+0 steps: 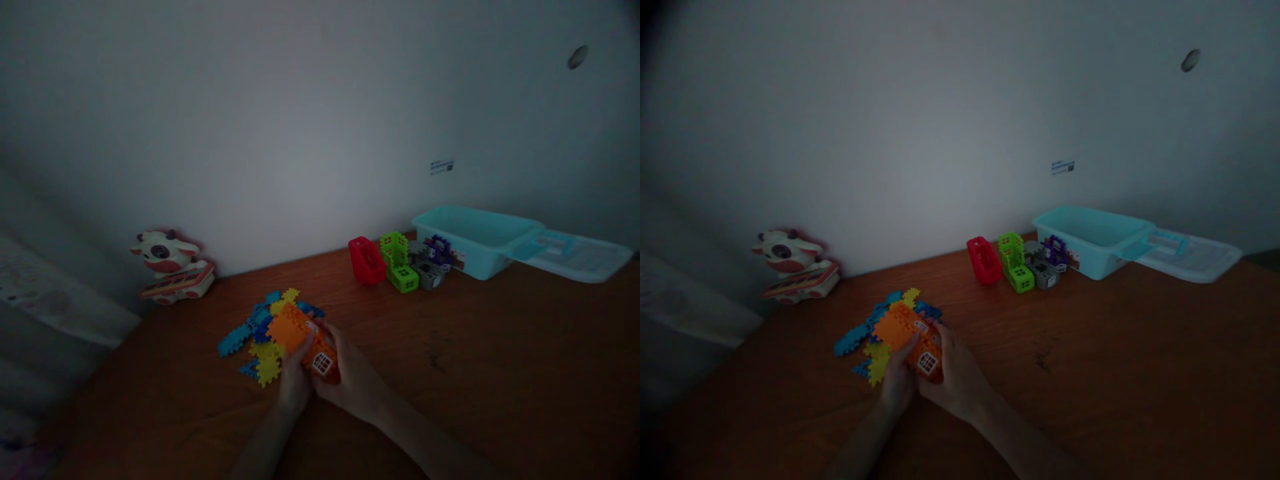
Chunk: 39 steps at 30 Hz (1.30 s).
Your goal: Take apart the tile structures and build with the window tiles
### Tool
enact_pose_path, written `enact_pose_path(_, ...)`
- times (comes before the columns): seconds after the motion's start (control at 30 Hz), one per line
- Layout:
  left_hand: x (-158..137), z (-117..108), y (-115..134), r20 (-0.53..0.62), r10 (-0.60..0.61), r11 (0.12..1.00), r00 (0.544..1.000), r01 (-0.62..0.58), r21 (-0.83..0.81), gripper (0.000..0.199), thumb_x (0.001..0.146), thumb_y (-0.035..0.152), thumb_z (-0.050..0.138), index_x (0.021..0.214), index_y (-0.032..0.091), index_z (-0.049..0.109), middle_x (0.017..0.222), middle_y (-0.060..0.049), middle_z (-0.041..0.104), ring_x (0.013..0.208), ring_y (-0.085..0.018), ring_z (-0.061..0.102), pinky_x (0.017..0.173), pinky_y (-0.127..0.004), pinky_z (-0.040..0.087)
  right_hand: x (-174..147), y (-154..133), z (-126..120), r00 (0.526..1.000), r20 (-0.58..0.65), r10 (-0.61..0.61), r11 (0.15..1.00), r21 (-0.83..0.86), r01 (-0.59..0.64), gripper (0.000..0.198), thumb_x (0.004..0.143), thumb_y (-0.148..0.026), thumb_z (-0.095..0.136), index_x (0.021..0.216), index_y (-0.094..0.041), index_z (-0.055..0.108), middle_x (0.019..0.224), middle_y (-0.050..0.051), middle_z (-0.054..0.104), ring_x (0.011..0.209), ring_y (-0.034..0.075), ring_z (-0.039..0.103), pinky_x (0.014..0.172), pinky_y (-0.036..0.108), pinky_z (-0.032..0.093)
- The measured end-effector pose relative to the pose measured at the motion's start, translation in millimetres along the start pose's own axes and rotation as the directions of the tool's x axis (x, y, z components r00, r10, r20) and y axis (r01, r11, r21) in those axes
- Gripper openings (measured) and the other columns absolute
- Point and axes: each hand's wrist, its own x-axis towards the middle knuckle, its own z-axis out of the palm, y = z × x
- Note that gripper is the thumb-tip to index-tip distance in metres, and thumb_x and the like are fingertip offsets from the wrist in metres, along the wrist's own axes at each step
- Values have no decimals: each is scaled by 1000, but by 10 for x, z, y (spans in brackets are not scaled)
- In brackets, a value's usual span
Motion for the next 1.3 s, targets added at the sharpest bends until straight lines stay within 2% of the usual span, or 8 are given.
enact_pose_path(0.17, -1, -24, -29, 53, 38, 991, 998, -44, 126, 61, 60, 17, 87, 118, 16, 67, 106, -10, 77, 108, -32, 70, 98, -43, 54, 22, -30, -55, 1000, 27, -5, 981, 192, -1, 82, 73, -19, 78, 143, -27, 38, 148, 10, 50, 131, 26, 54, 105, 46, 49)
enact_pose_path(0.53, 15, -29, 63, 310, -79, 996, 947, 60, 69, 59, 70, 18, 82, 126, 18, 64, 120, -12, 72, 127, -31, 58, 109, -43, 46, 60, 63, -123, 986, 55, 155, 970, 180, -162, 57, 68, -36, 85, 117, -22, 59, 107, 6, 72, 92, 24, 70, 78, 37, 57)
enact_pose_path(0.63, 32, -48, 64, 259, -72, 997, 963, 64, 40, 59, 69, 16, 83, 124, 18, 65, 116, -12, 74, 122, -31, 62, 108, -43, 47, 51, 62, -125, 988, 62, 142, 973, 173, -151, 59, 70, -39, 84, 120, -22, 59, 110, 7, 72, 94, 25, 70, 80, 38, 57)
enact_pose_path(0.77, 69, -55, 61, 50, -97, 993, 994, 99, -59, 52, 71, 20, 81, 120, 17, 66, 103, -9, 77, 112, -30, 68, 104, -43, 51, 26, 58, -79, 996, 72, 57, 992, 112, -65, 72, 74, -41, 81, 136, -24, 51, 131, 10, 65, 116, 29, 64, 98, 45, 51)
enact_pose_path(0.9, 107, -18, 86, 73, -157, 979, 985, 165, -121, 37, 83, 25, 70, 119, 18, 66, 115, -10, 73, 117, -28, 65, 105, -42, 51, 31, 83, -57, 999, 2, 46, 997, 56, -46, 65, 86, -44, 69, 142, -22, 45, 141, 13, 58, 126, 29, 57, 107, 49, 45)
enact_pose_path(1.0, 132, -1, 107, 94, -188, 971, 978, 200, -134, 34, 86, 25, 65, 119, 17, 67, 122, -11, 71, 121, -28, 63, 105, -41, 50, 44, 102, -70, 997, -43, 61, 998, 31, -60, 71, 86, -45, 69, 146, -21, 40, 146, 15, 53, 132, 29, 52, 111, 50, 41)
enact_pose_path(1.17, 170, -55, 130, 167, -204, 966, 965, 225, -123, 41, 86, 25, 66, 126, 16, 64, 121, -12, 72, 122, -30, 63, 108, -43, 49, 80, 104, -96, 981, -42, 188, 970, 162, -179, 61, 84, -53, 69, 133, -21, 52, 129, 12, 65, 116, 26, 64, 101, 44, 51)
enact_pose_path(1.3, 157, -91, 136, 148, -197, 976, 969, 209, -67, 45, 84, 24, 69, 128, 14, 62, 121, -14, 72, 119, -33, 64, 107, -45, 50, 139, 152, -169, 947, 55, 316, 880, 358, -314, 49, 76, -51, 78, 112, -21, 62, 106, 7, 75, 94, 24, 72, 82, 39, 59)
